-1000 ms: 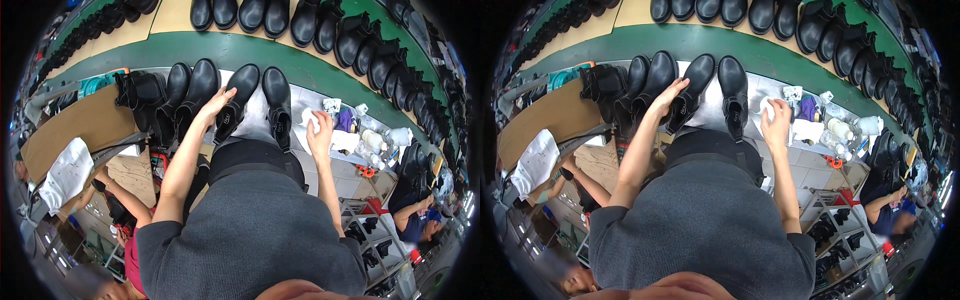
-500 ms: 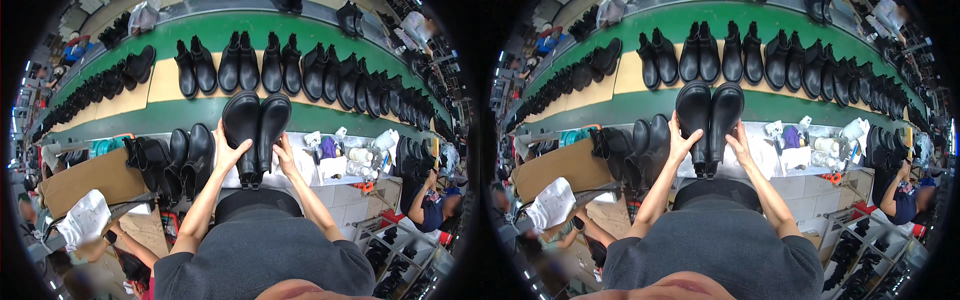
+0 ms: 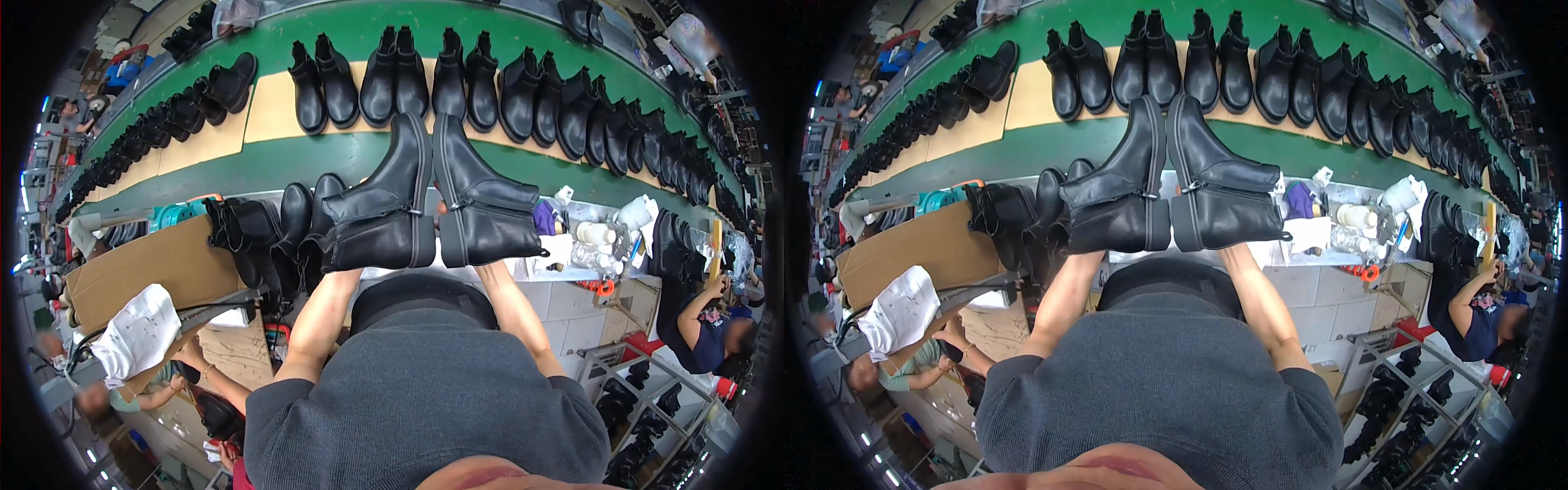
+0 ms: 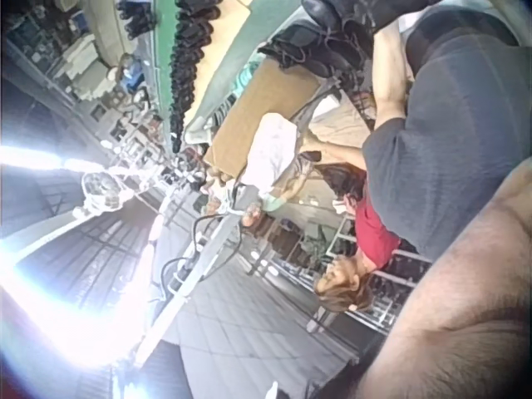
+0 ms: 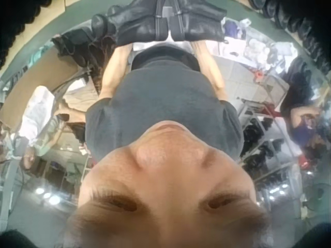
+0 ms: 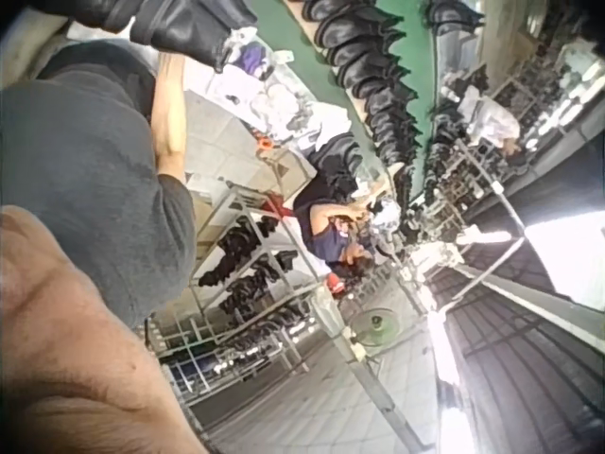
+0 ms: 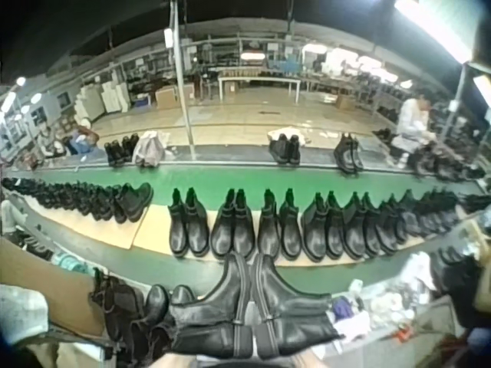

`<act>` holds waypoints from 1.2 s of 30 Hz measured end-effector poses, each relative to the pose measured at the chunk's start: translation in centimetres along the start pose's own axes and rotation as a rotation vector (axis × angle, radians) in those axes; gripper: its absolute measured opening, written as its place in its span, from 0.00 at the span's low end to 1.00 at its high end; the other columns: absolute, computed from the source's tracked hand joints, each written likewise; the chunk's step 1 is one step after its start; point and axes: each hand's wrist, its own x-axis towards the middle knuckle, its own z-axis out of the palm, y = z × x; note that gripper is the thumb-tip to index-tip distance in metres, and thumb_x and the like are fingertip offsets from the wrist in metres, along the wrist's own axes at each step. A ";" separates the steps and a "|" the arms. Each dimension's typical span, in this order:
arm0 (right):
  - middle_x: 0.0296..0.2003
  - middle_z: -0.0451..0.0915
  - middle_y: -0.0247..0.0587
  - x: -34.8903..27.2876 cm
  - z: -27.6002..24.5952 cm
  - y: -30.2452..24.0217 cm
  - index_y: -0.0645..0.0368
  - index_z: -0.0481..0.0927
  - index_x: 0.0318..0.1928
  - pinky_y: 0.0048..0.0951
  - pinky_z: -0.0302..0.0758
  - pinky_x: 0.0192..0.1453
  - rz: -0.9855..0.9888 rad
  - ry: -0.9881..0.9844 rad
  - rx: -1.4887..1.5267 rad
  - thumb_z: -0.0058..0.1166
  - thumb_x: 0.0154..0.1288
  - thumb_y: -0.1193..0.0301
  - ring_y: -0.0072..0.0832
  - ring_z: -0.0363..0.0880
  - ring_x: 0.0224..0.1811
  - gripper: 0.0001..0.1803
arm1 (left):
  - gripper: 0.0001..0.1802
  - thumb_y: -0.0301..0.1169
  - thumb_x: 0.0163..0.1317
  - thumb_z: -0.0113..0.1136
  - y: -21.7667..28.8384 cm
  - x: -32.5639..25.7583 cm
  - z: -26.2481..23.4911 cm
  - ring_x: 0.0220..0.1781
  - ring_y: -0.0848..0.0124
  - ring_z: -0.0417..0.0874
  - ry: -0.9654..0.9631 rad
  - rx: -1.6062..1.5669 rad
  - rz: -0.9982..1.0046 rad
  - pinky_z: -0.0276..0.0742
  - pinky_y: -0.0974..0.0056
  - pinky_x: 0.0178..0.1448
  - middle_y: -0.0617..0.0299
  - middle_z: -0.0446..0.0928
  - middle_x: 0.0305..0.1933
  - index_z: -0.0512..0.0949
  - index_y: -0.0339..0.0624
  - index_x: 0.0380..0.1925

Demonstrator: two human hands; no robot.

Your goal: The person wipes the exterior of black leather boots with a white cloth on a factory assembly line. They handle the boots one at a time, wiping the sides and toe areas, then place them back on the conveyor belt. The person also uses a small brush to clean the soles of the boots.

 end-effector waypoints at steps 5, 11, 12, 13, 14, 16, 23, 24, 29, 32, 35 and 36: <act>0.48 0.77 0.48 -0.1 0.6 0.2 0.62 0.54 0.70 0.29 0.76 0.49 0.114 -0.057 0.118 0.40 0.73 0.62 0.31 0.78 0.44 0.30 | 0.33 0.54 0.66 0.45 -1.0 -0.9 -0.8 0.50 0.66 0.77 0.053 -0.087 -0.197 0.73 0.59 0.55 0.53 0.75 0.54 0.67 0.40 0.61; 0.57 0.72 0.44 -0.4 -1.9 3.7 0.61 0.62 0.67 0.32 0.68 0.61 0.204 -0.042 -0.207 0.43 0.72 0.63 0.30 0.72 0.55 0.27 | 0.34 0.55 0.62 0.52 -0.9 0.9 -3.5 0.52 0.66 0.74 0.129 0.043 -0.305 0.69 0.56 0.55 0.58 0.75 0.54 0.66 0.46 0.62; 0.61 0.69 0.44 0.4 -2.5 2.1 0.61 0.61 0.68 0.30 0.63 0.65 0.328 0.113 0.514 0.44 0.72 0.63 0.30 0.69 0.59 0.28 | 0.34 0.55 0.62 0.53 -0.7 1.3 -4.6 0.52 0.67 0.74 0.147 0.111 -0.307 0.68 0.56 0.56 0.59 0.75 0.54 0.66 0.46 0.62; 0.65 0.66 0.43 1.1 -3.1 0.4 0.62 0.61 0.68 0.28 0.58 0.69 0.395 0.314 0.979 0.45 0.71 0.62 0.30 0.65 0.64 0.29 | 0.34 0.55 0.61 0.54 -0.3 1.6 -5.2 0.52 0.67 0.74 0.135 0.181 -0.299 0.68 0.55 0.56 0.60 0.75 0.54 0.66 0.47 0.62; 0.68 0.59 0.46 1.7 -3.9 0.9 0.65 0.55 0.70 0.28 0.52 0.71 0.296 0.267 0.658 0.46 0.71 0.62 0.31 0.57 0.69 0.33 | 0.37 0.55 0.61 0.53 0.2 1.6 -5.8 0.54 0.65 0.72 0.081 0.244 -0.243 0.66 0.54 0.58 0.57 0.73 0.57 0.63 0.47 0.65; 0.71 0.52 0.49 1.9 -5.3 2.2 0.67 0.49 0.71 0.28 0.47 0.74 0.158 0.222 0.322 0.49 0.70 0.63 0.31 0.49 0.74 0.38 | 0.42 0.53 0.61 0.53 1.1 1.8 -6.3 0.57 0.62 0.68 -0.035 0.302 -0.165 0.60 0.54 0.65 0.53 0.69 0.62 0.54 0.47 0.71; 0.66 0.64 0.46 2.3 -5.2 0.1 0.67 0.57 0.69 0.28 0.59 0.69 0.360 0.264 0.401 0.50 0.70 0.59 0.27 0.63 0.66 0.36 | 0.48 0.31 0.58 0.59 2.3 1.6 -5.8 0.64 0.61 0.68 -0.302 0.199 -0.287 0.66 0.58 0.66 0.51 0.62 0.68 0.42 0.60 0.74; 0.64 0.66 0.44 2.2 -5.1 0.3 0.65 0.60 0.67 0.30 0.62 0.68 0.443 0.276 0.621 0.49 0.70 0.58 0.29 0.65 0.65 0.33 | 0.54 0.25 0.56 0.62 2.2 1.9 -6.1 0.69 0.61 0.64 -0.395 0.189 -0.288 0.66 0.56 0.67 0.54 0.58 0.71 0.38 0.64 0.74; 0.59 0.73 0.41 2.4 -3.8 0.3 0.57 0.68 0.63 0.39 0.66 0.67 0.441 0.177 1.174 0.49 0.70 0.57 0.33 0.71 0.62 0.26 | 0.41 0.42 0.63 0.60 -0.5 3.1 -3.8 0.71 0.57 0.63 -0.200 -0.259 -0.115 0.62 0.42 0.69 0.57 0.56 0.72 0.49 0.58 0.72; 0.59 0.73 0.41 4.9 -2.7 -1.8 0.55 0.69 0.61 0.42 0.66 0.66 0.434 0.095 1.235 0.49 0.70 0.51 0.34 0.70 0.63 0.28 | 0.31 0.44 0.66 0.56 -1.1 4.8 -3.5 0.67 0.48 0.67 -0.154 -0.544 -0.195 0.62 0.34 0.67 0.44 0.67 0.64 0.63 0.38 0.63; 0.49 0.78 0.39 6.0 -2.8 -2.1 0.56 0.73 0.54 0.42 0.71 0.62 0.521 0.282 1.160 0.57 0.64 0.51 0.32 0.75 0.56 0.27 | 0.31 0.43 0.66 0.56 -1.3 5.3 -2.9 0.66 0.48 0.69 0.010 -0.493 -0.123 0.63 0.34 0.67 0.44 0.68 0.62 0.62 0.36 0.62; 0.49 0.78 0.38 6.1 -2.8 -2.3 0.55 0.74 0.53 0.39 0.71 0.60 0.528 0.273 1.120 0.57 0.64 0.50 0.30 0.75 0.55 0.26 | 0.31 0.42 0.63 0.61 -1.4 5.3 -3.1 0.65 0.46 0.69 0.032 -0.526 -0.122 0.66 0.33 0.66 0.45 0.69 0.60 0.62 0.39 0.60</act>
